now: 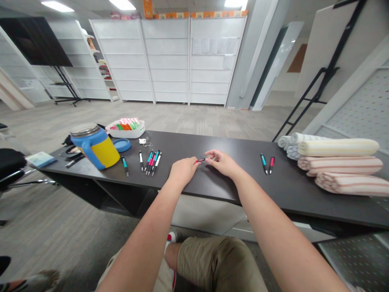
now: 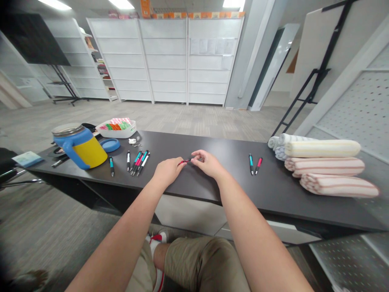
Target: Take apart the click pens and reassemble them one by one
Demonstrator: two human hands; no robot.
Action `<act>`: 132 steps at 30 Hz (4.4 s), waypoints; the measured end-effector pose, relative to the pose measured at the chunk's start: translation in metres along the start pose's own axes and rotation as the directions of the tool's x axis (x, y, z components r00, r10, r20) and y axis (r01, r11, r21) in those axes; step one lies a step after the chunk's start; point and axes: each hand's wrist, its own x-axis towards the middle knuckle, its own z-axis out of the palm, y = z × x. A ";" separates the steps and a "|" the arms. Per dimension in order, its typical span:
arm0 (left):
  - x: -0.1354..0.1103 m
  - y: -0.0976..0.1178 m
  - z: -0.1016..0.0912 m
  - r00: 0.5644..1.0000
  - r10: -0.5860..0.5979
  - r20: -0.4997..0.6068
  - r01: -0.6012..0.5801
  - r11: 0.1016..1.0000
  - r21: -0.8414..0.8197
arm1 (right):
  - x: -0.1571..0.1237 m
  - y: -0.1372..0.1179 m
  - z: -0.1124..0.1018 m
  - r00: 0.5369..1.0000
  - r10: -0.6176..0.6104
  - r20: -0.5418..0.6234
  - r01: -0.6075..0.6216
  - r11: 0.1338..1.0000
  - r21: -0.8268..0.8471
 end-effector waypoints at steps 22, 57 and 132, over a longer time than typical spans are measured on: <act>-0.001 0.003 -0.001 1.000 -0.017 0.011 0.017 1.000 -0.008 | 0.000 0.001 0.000 0.999 0.035 0.023 -0.034 0.999 -0.040; -0.001 0.002 -0.001 1.000 -0.012 0.001 0.012 1.000 -0.028 | 0.024 0.020 -0.003 0.972 0.015 -0.236 -0.154 0.798 -0.582; 0.005 0.001 0.002 0.999 -0.039 -0.031 0.038 0.998 -0.050 | 0.040 0.013 -0.022 0.972 -0.056 -0.229 -0.050 0.901 -0.431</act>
